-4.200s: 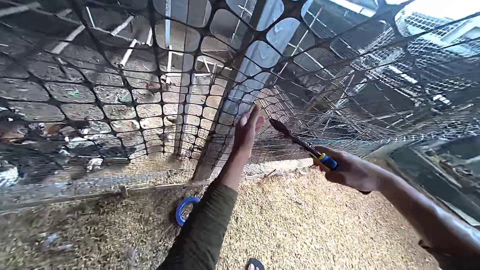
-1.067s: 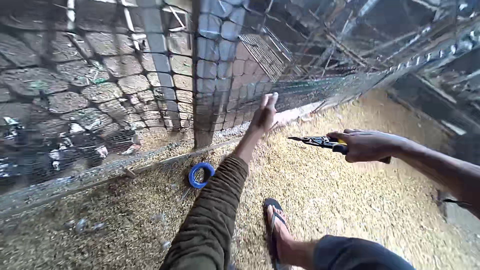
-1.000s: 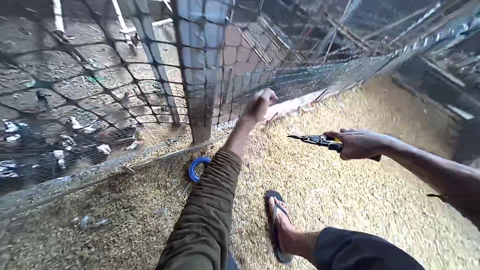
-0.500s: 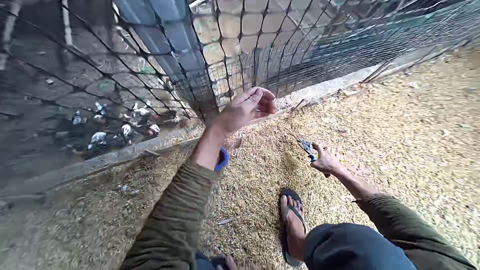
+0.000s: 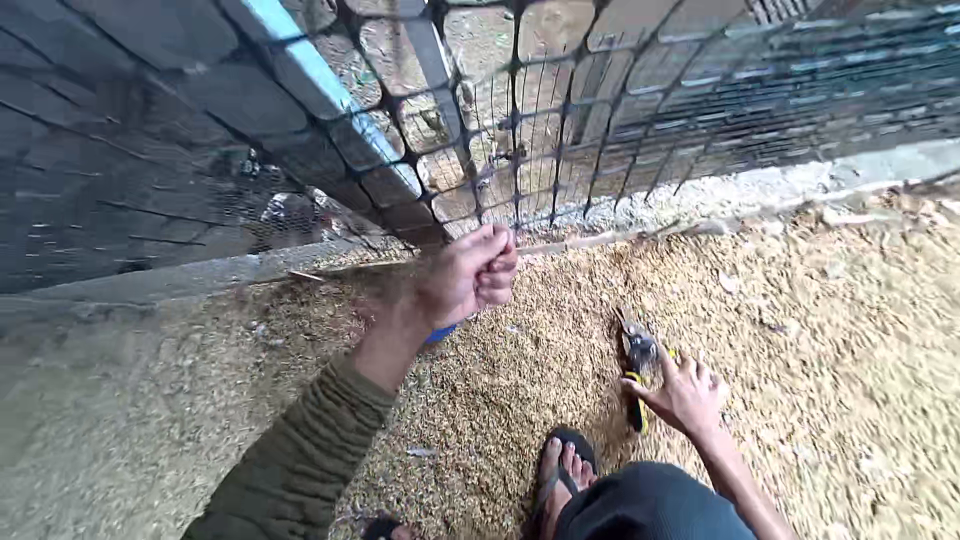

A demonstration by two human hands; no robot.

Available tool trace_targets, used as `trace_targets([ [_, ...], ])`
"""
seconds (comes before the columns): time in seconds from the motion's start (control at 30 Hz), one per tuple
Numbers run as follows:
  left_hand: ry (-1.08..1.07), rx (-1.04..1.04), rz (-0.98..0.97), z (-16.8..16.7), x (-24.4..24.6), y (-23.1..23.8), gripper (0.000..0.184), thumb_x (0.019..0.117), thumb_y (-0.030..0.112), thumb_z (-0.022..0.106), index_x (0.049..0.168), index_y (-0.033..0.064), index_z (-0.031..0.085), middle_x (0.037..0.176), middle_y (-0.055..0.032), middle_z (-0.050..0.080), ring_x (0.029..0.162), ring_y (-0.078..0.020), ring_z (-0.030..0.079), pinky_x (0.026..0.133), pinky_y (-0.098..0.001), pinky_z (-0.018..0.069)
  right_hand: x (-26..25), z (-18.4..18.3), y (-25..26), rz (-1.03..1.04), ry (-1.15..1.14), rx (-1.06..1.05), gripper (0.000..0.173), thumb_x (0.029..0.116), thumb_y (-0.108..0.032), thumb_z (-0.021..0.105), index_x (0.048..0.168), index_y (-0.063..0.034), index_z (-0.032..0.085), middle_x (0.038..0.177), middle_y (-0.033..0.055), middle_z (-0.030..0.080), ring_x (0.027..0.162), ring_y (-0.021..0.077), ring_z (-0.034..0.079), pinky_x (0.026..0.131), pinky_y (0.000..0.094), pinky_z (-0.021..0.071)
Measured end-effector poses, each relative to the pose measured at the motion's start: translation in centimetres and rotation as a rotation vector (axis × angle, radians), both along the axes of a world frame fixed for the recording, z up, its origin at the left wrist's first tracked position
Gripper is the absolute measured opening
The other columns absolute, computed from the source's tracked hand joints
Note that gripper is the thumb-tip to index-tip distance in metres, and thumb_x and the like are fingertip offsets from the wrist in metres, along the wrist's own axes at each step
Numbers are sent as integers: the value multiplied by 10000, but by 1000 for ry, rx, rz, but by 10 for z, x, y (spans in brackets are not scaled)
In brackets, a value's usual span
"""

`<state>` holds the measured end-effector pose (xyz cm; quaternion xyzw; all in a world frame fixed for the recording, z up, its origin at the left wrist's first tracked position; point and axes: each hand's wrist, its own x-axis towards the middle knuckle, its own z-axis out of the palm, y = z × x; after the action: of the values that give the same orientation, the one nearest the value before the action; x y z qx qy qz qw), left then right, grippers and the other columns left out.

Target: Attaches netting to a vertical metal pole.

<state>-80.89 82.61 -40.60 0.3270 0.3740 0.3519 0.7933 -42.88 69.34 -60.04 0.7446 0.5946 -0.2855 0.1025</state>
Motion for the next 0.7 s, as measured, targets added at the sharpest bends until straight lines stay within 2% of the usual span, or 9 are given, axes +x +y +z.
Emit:
trace_targets([
  [0.07,-33,-12,58,-8,10,4,241,1105,261,320,984,197,518,782,61,520,596,-15,491,534,-148,439,-7,26,18,3,171,245,745,882,-604,673,1400,-72,620,1377,303,578,1292,540,513,1037,784,325],
  [0.13,-1,11,89,-14,22,5,240,1094,242,337,995,187,549,852,29,604,738,-76,605,679,-224,538,-22,49,42,18,416,471,489,979,-426,573,1226,-25,706,1153,223,699,1072,413,670,910,647,505],
  [0.2,109,-5,53,-22,34,-1,226,1092,218,337,1042,175,553,911,14,637,834,-109,640,778,-278,565,-37,65,64,32,619,561,359,1010,-275,532,1122,10,719,1018,173,722,911,272,711,814,463,589],
  [0.27,235,-48,9,-34,38,-6,190,1105,223,338,1059,185,519,833,48,575,724,-62,584,698,-235,542,-47,63,87,47,668,523,297,1008,-184,538,1097,39,713,957,179,714,809,239,696,749,407,587],
  [0.33,337,-95,31,-48,35,-9,159,1112,208,340,1041,199,481,693,88,439,553,-19,428,548,-179,430,-55,51,111,51,644,371,315,1033,-200,532,1163,28,706,997,184,722,819,249,701,773,427,586],
  [0.4,423,-124,65,-63,25,-16,151,1107,175,353,1048,186,491,629,99,374,495,-12,352,495,-170,359,-71,36,129,40,660,220,358,1052,-254,527,1231,11,688,1065,178,733,877,252,718,830,436,583],
  [0.5,489,-179,24,-81,14,-29,160,1111,177,355,1133,154,512,659,97,383,508,-18,350,489,-181,346,-102,14,140,23,733,89,494,1012,-351,610,1369,-10,608,1269,183,678,1100,273,690,971,438,553],
  [0.57,483,-223,-45,-90,8,-36,186,1111,177,339,1195,147,502,703,94,397,524,-16,349,485,-178,331,-123,5,147,9,760,82,604,973,-399,676,1415,-2,563,1345,205,626,1198,306,636,1030,461,513],
  [0.7,523,-186,-194,-106,-1,-44,169,1107,161,351,1139,121,512,753,73,435,567,-26,398,532,-196,369,-161,-9,164,-20,707,13,640,972,-444,689,1412,2,557,1283,189,676,1187,332,651,1049,530,491],
])
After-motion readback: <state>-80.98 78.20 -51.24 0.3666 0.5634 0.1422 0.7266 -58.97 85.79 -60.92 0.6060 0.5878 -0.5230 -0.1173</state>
